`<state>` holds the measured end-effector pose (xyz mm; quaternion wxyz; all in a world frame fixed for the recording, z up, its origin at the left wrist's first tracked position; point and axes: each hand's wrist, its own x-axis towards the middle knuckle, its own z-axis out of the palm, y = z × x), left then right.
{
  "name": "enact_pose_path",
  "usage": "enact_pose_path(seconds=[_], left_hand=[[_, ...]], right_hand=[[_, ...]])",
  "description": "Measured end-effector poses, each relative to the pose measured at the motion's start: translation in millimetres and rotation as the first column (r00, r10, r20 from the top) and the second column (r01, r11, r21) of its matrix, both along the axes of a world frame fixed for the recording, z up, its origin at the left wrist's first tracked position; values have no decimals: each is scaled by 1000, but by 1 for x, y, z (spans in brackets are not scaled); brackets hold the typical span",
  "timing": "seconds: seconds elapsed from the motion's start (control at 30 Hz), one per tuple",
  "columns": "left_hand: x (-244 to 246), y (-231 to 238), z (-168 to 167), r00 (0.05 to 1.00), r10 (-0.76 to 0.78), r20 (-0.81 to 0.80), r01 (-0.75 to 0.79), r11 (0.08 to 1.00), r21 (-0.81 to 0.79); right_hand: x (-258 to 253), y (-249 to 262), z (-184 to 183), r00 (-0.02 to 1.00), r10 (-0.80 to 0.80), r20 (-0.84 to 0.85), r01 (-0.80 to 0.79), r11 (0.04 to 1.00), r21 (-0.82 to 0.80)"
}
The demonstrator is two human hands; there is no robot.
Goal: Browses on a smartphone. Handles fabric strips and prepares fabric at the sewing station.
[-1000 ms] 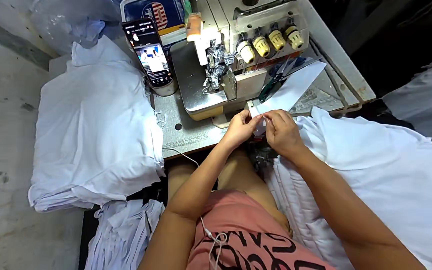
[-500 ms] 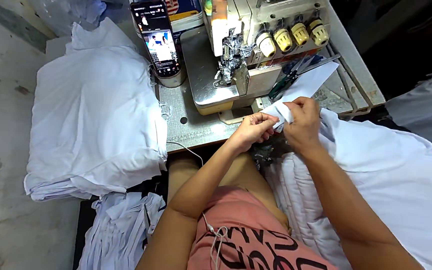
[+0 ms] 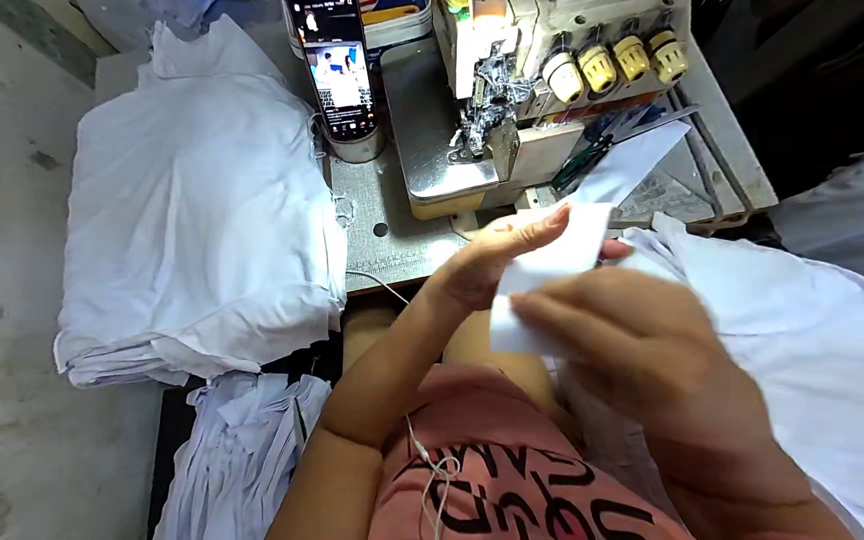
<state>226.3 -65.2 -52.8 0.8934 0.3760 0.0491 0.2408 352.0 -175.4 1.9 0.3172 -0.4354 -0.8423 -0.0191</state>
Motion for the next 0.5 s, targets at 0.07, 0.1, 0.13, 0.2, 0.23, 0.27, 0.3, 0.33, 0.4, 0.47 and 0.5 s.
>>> enact_pose_path(seconds=[0.07,0.1,0.13,0.2,0.23,0.27,0.3,0.33,0.4,0.47,0.5], left_hand=[[-16,7,3,989,134,-53,-132,990,40],[-26,11,1,969,232,-84,-226,972,71],[-36,14,0,935,338,-110,-330,940,83],[-53,20,1,820,539,-192,-534,841,81],[-61,23,1,752,621,-221,-618,781,94],[-68,27,-1,688,688,-233,-680,723,125],[-75,30,-5,642,735,-217,-722,675,149],[-81,33,-9,608,770,-194,-753,637,165],[-85,33,-10,535,812,-234,-791,579,200],[-85,31,-14,519,817,-250,-788,571,230],[-84,29,-17,527,814,-243,-782,577,236]], right_hand=[[-16,4,-13,995,101,7,-101,992,-81],[-22,7,-21,993,122,6,-120,984,-128],[-28,10,-30,991,136,-4,-134,974,-184],[-37,13,-48,984,172,-52,-179,933,-311],[-41,13,-56,979,190,-72,-203,909,-365],[-46,14,-65,975,205,-86,-222,883,-414],[-49,14,-72,972,216,-93,-235,852,-469],[-52,15,-76,969,228,-97,-244,810,-534],[-55,19,-79,960,266,-83,-249,685,-684],[-54,25,-76,952,298,-69,-241,592,-769],[-52,26,-76,950,300,-85,-259,607,-751]])
